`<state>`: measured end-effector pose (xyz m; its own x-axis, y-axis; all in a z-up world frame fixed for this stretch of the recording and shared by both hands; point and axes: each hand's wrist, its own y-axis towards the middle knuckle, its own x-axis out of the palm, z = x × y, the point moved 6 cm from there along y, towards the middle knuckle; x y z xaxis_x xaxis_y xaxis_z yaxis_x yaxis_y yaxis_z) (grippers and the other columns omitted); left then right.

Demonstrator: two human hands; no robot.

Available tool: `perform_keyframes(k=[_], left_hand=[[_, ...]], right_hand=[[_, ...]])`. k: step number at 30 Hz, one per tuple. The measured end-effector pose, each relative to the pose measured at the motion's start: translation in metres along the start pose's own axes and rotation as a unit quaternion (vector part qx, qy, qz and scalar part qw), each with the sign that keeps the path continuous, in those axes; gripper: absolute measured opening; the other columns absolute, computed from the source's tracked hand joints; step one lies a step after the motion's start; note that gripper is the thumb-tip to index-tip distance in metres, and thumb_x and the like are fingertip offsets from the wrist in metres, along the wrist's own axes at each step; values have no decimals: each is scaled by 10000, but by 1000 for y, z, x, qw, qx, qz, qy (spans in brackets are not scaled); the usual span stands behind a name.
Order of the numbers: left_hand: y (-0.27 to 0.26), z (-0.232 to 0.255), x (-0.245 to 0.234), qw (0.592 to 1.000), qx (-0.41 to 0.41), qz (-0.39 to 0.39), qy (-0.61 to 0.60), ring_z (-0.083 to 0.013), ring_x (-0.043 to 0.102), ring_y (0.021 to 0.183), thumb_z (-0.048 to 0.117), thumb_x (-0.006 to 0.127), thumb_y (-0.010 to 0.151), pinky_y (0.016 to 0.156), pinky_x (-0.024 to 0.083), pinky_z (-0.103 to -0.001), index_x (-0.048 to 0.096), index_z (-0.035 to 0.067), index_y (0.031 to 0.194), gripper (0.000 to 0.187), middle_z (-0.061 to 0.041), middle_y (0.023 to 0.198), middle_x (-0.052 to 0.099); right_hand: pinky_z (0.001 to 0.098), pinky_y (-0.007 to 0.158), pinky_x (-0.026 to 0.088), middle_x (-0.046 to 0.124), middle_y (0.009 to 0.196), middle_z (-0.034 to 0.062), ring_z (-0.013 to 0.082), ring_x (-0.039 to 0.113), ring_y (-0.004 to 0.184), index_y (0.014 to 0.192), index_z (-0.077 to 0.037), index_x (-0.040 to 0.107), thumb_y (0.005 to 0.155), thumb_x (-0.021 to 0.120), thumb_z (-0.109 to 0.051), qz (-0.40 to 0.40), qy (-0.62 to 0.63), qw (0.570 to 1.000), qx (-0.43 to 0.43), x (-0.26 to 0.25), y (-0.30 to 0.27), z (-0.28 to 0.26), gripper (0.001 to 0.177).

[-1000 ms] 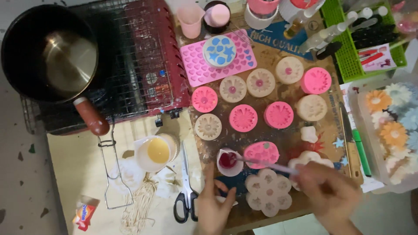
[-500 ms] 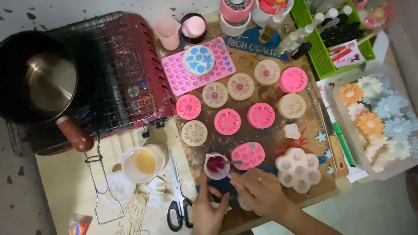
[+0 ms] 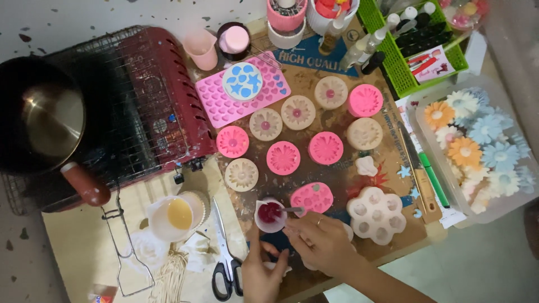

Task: Filling silicone flower molds with colored wax using a dropper.

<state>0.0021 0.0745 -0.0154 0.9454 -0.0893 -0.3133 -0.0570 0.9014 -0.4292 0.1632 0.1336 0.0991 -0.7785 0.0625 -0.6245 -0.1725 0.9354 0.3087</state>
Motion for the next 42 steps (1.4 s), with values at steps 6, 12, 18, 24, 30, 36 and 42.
perform_keyframes(k=[6,12,18,24,30,36,42], left_hand=[[1,-10,4,1000,-7,6,-1,-127,637,555,97,852,716,531,544,-277,350,151,1566,989,-40,676,666],[2,-3,3,1000,12,17,-9,-108,651,572,85,838,707,532,558,-269,360,137,1541,962,-30,687,656],[-3,3,-2,999,27,26,-17,-111,614,626,71,840,732,590,552,-262,374,124,1550,942,-26,720,639],[-4,4,-2,999,-3,9,-34,-106,603,615,69,834,737,563,549,-264,348,149,1585,981,-28,722,624],[-6,-1,-4,1000,1,20,-11,-101,645,591,60,850,712,553,565,-249,325,157,1581,1020,-28,692,644],[-10,-21,0,998,-48,-4,-47,-100,662,582,30,826,722,563,583,-254,265,167,1639,1083,-28,687,643],[-14,-18,2,998,-55,-4,-10,-103,674,560,37,854,711,538,580,-271,288,154,1622,1080,-31,667,651]], right_hand=[[341,555,546,691,777,82,229,691,639,995,-40,709,806,825,-91,-5,-4,1000,7,-3,1,2,228],[350,602,560,692,816,101,257,700,695,1006,-55,703,797,827,-110,3,-9,1000,1,-9,3,0,249],[316,588,566,723,845,94,237,718,682,1037,-52,723,801,818,-91,-9,39,998,39,-8,-2,2,258],[264,524,518,740,881,77,141,664,602,1029,-32,752,787,812,-93,-11,76,989,125,-13,-29,24,256],[233,517,488,736,843,58,77,633,611,1025,-13,762,926,686,-116,61,236,898,366,-34,-62,98,162],[237,548,438,679,847,52,113,612,671,1102,-36,686,1082,612,-222,295,389,818,304,-137,-33,155,201],[252,642,479,698,913,52,117,631,755,1110,-25,675,1096,642,-161,407,320,811,272,-187,-5,231,141]])
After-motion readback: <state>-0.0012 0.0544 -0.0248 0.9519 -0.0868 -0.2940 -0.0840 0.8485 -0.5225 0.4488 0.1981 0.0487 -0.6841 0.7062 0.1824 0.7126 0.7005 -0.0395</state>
